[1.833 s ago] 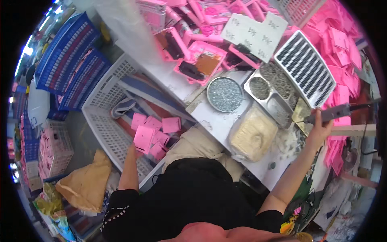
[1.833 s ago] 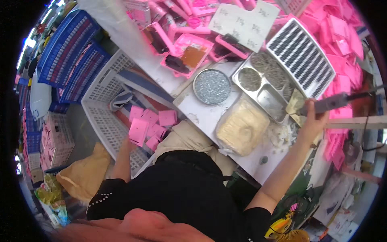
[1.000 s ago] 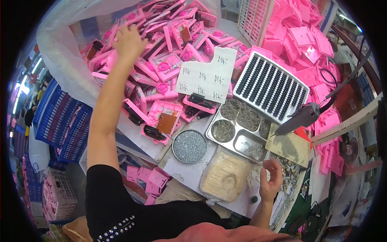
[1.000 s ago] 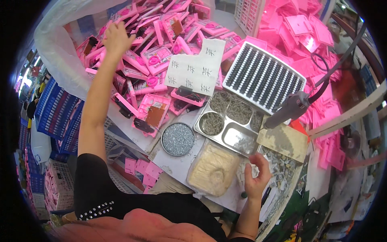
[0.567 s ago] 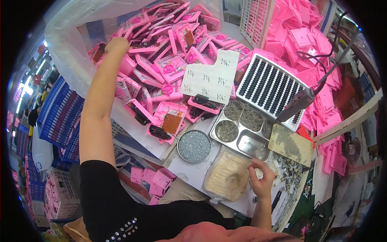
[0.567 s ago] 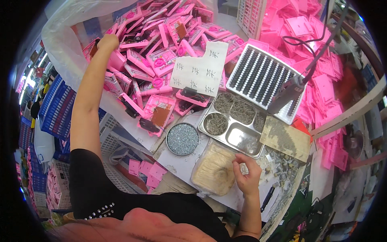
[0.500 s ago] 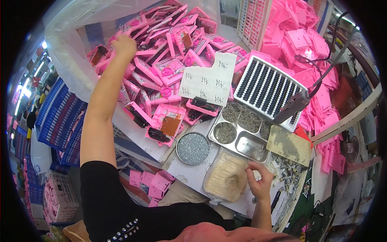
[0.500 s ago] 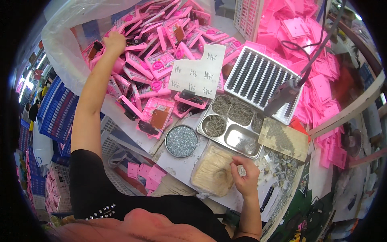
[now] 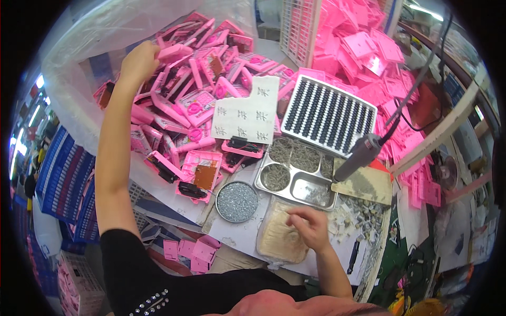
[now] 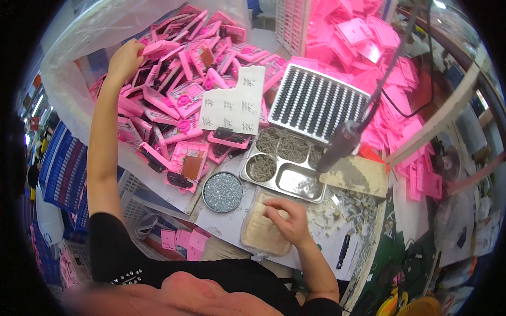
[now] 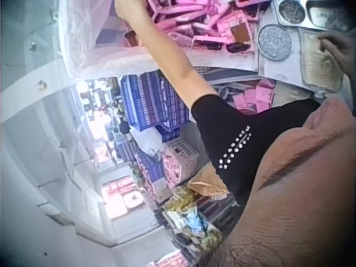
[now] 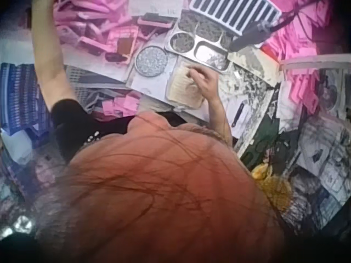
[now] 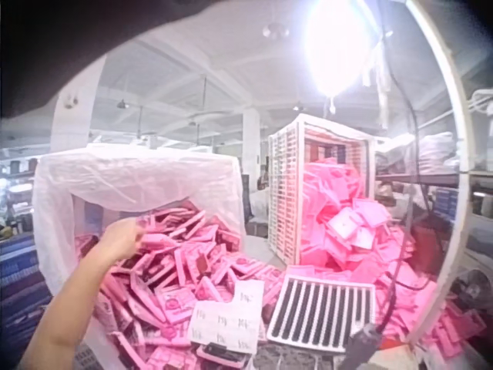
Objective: Assembling the internal components of a pink plastic toy, including securing electronic boards with an electric screwdriver and soldering wires.
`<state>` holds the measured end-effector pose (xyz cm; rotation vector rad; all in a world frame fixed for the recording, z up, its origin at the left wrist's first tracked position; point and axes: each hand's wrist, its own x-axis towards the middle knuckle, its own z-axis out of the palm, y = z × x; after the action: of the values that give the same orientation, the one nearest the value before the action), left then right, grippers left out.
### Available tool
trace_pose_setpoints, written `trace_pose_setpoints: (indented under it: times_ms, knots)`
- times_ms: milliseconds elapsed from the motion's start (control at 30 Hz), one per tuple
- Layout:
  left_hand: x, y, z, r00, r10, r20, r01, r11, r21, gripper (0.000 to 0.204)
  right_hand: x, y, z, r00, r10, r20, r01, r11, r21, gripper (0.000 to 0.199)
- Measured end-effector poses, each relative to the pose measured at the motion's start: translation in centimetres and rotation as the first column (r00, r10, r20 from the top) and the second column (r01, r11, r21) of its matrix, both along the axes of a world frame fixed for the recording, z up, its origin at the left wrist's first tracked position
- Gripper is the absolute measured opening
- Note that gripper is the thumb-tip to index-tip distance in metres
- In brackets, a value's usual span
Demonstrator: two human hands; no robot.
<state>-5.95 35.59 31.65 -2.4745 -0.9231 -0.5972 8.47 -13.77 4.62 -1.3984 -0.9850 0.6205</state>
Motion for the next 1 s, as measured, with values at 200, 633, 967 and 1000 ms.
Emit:
trace_pose_setpoints:
  times_ms: [200, 633, 967, 1000]
  knots:
    - [0.9, -23.2, -15.2, 0.603, -0.744, 0.288, 0.787, 0.614, -0.061, 0.043, -0.9, 4.7, -0.1, 0.388, 0.558, -0.734, -0.042, 0.806, 0.591, 0.071]
    - [-3.7, -37.4, -35.2, 0.328, -0.807, 0.491, 0.87, 0.056, -0.489, 0.03, -1.5, -8.0, -6.3, 0.878, -0.269, 0.396, 0.449, 0.748, -0.488, 0.041]
    - [-2.9, -37.2, -35.1, 0.427, -0.763, 0.486, 0.81, 0.084, -0.58, 0.026, 2.7, -6.6, -5.5, 0.768, 0.092, 0.634, 0.384, 0.725, -0.571, 0.042]
    - [-2.7, -37.3, -34.9, 0.455, -0.761, 0.464, 0.783, 0.094, -0.615, 0.026, 2.6, -7.2, -4.7, 0.799, 0.094, 0.594, 0.362, 0.713, -0.601, 0.038]
